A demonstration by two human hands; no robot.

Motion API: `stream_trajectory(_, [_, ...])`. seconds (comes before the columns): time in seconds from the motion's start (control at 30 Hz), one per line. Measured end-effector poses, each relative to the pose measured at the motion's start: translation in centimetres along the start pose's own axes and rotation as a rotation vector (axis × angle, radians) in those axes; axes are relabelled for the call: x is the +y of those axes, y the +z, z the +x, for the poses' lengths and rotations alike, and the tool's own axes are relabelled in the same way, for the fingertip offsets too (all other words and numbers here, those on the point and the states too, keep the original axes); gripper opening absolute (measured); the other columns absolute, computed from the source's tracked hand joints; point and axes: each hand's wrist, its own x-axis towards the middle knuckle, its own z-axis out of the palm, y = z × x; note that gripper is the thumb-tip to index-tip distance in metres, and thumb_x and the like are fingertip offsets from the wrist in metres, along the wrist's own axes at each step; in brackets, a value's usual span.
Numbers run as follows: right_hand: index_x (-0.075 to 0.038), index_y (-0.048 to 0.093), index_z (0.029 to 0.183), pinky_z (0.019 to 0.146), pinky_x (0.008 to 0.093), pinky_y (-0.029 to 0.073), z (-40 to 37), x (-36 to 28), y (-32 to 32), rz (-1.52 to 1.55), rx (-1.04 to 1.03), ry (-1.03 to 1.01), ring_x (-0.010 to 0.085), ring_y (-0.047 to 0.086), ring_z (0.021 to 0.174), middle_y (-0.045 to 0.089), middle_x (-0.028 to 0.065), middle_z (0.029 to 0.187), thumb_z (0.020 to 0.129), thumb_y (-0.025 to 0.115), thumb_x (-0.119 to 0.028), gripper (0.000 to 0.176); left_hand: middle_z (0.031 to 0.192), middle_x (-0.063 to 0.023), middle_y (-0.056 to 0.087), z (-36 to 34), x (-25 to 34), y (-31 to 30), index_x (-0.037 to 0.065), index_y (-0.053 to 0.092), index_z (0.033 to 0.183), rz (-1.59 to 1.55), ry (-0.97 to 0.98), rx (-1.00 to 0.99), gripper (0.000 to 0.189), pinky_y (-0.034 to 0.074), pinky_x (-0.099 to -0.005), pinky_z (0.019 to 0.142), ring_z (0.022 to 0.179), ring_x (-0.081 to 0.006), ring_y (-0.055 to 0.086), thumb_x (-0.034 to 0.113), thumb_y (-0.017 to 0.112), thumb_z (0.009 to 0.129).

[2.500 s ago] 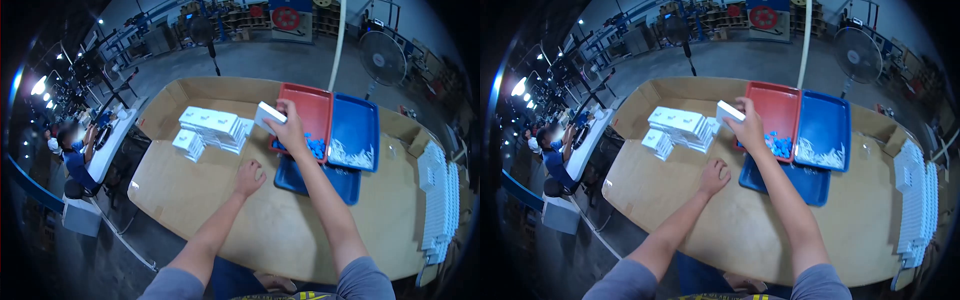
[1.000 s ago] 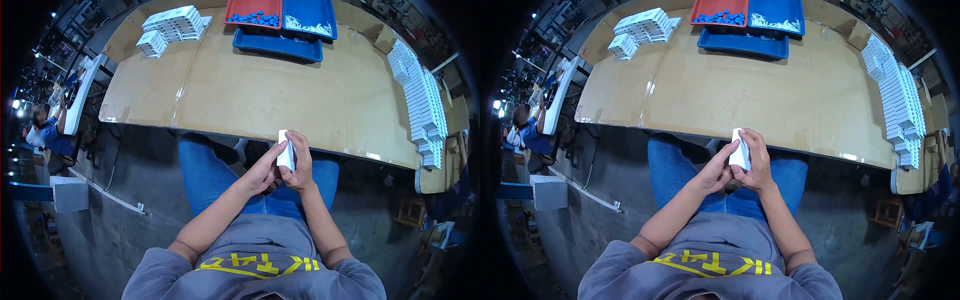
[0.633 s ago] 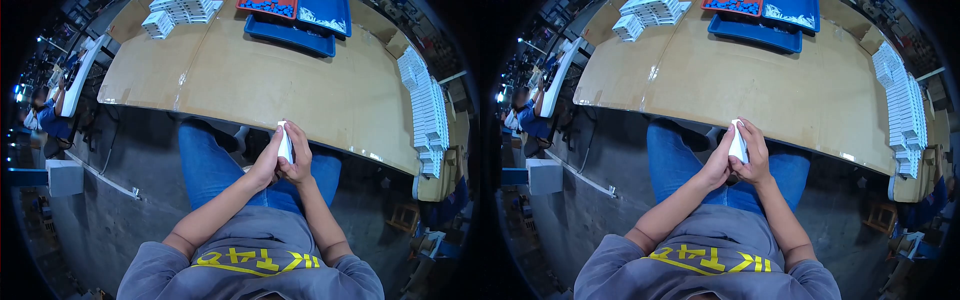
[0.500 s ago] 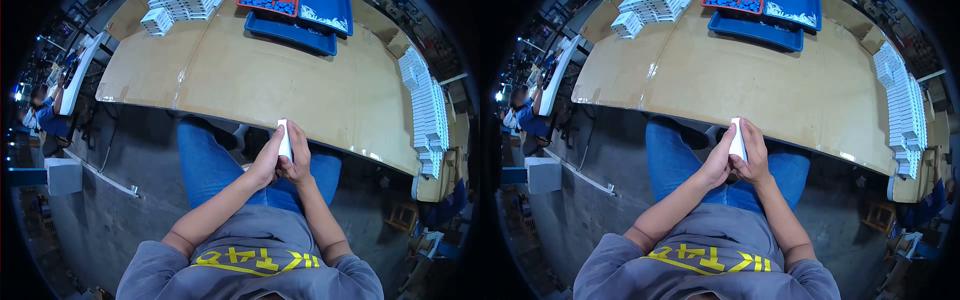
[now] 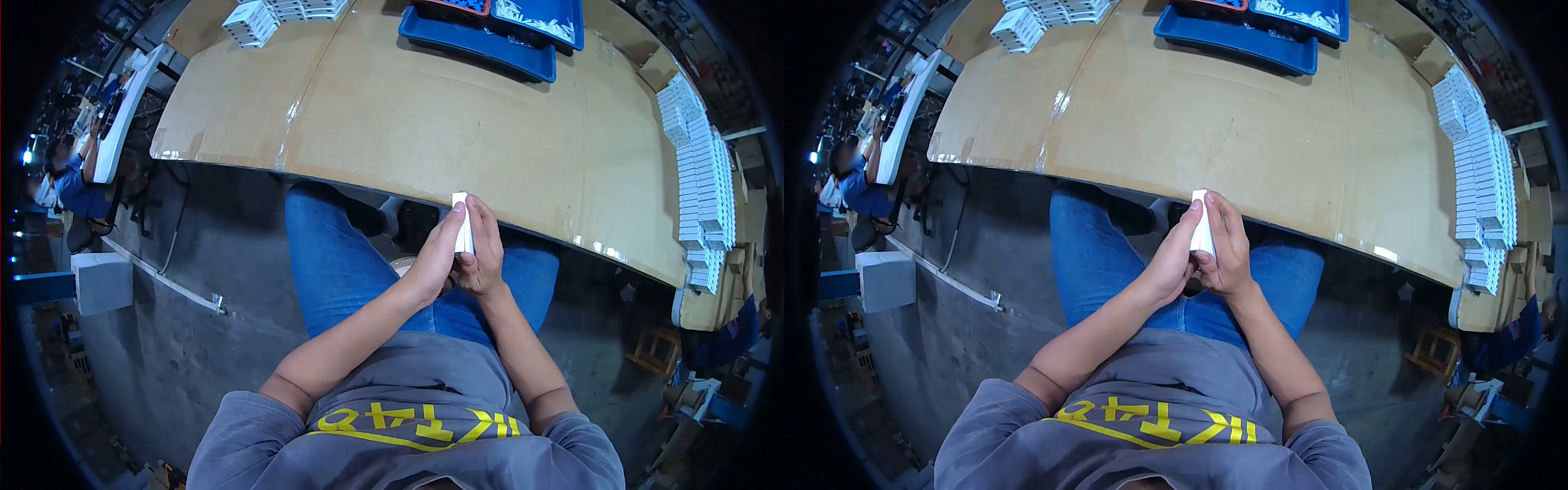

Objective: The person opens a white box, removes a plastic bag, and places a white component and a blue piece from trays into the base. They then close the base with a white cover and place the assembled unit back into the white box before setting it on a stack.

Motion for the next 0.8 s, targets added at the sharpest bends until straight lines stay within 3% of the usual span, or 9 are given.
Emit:
stream_trajectory(0.1, [0.015, 0.051, 0.144, 0.108, 0.0505, 0.048, -0.4, -0.2, 0.1, 0.032, -0.006, 0.065, 0.0488, 0.056, 0.131, 0.055, 0.0361, 0.141, 0.111, 0.031, -0.057, 0.082, 0.107, -0.0007, 0.064, 0.1, -0.4, -0.3, 0.012, 0.058, 0.131, -0.004, -0.018, -0.004, 0.053, 0.052, -0.0259, 0.073, 0.091, -0.0088, 0.062, 0.059, 0.044, 0.109])
stream_trajectory(0.3, [0.014, 0.049, 0.147, 0.105, 0.0505, 0.050, -0.5, 0.4, 0.2, 0.084, -0.004, 0.055, 0.0503, 0.058, 0.126, 0.052, 0.0383, 0.139, 0.109, 0.037, -0.059, 0.083, 0.108, -0.0006, 0.063, 0.2, 0.0, 0.0, 0.013, 0.057, 0.130, 0.029, -0.021, 0.020, 0.053, 0.052, -0.0274, 0.075, 0.092, -0.0094, 0.063, 0.059, 0.045, 0.109])
stream_trajectory(0.5, [0.007, 0.044, 0.154, 0.118, 0.0467, 0.038, 1.1, -0.2, -0.2, 0.268, -0.059, 0.218, 0.0431, 0.049, 0.142, 0.044, 0.0301, 0.157, 0.108, 0.040, -0.060, 0.082, 0.115, -0.0009, 0.063, 1.2, 0.2, -0.8, 0.012, 0.054, 0.140, 0.023, 0.058, 0.061, 0.056, 0.052, -0.0302, 0.091, 0.102, -0.0112, 0.062, 0.058, 0.044, 0.110])
stream_trajectory(0.53, [0.006, 0.044, 0.155, 0.120, 0.0447, 0.036, 1.4, -1.0, -0.3, 0.269, -0.001, 0.289, 0.0390, 0.048, 0.145, 0.044, 0.0263, 0.160, 0.107, 0.046, -0.059, 0.081, 0.119, -0.0029, 0.063, 1.4, 0.3, -0.8, 0.009, 0.044, 0.155, 0.069, 0.130, 0.076, 0.063, 0.052, -0.0298, 0.095, 0.106, -0.0121, 0.062, 0.055, 0.042, 0.111])
stream_trajectory(0.63, [0.005, 0.044, 0.155, 0.119, 0.0440, 0.038, 1.4, -1.2, -0.6, 0.280, -0.039, 0.376, 0.0361, 0.051, 0.142, 0.048, 0.0251, 0.157, 0.106, 0.055, -0.053, 0.076, 0.140, -0.0098, 0.054, 1.1, 1.5, -1.1, 0.007, 0.024, 0.167, 0.173, 0.253, 0.075, 0.068, 0.046, -0.0294, 0.102, 0.121, -0.0169, 0.056, 0.045, 0.043, 0.114])
stream_trajectory(0.67, [0.003, 0.050, 0.151, 0.117, 0.0425, 0.041, 1.5, -1.7, -0.6, 0.362, -0.026, 0.442, 0.0341, 0.056, 0.138, 0.054, 0.0227, 0.153, 0.105, 0.063, -0.037, 0.063, 0.153, -0.0152, 0.045, 1.9, 0.9, -2.2, 0.008, 0.019, 0.168, 0.271, 0.331, 0.060, 0.067, 0.038, -0.0334, 0.115, 0.136, -0.0230, 0.049, 0.041, 0.043, 0.114])
stream_trajectory(0.8, [0.003, 0.060, 0.144, 0.112, 0.0398, 0.047, 1.7, -2.3, -0.4, 0.340, -0.113, 0.478, 0.0329, 0.059, 0.136, 0.059, 0.0219, 0.148, 0.103, 0.067, -0.016, 0.045, 0.158, -0.0207, 0.041, 2.0, 0.7, -2.2, 0.009, 0.020, 0.168, 0.477, 0.569, 0.105, 0.065, 0.029, -0.0390, 0.122, 0.147, -0.0284, 0.038, 0.039, 0.041, 0.115])
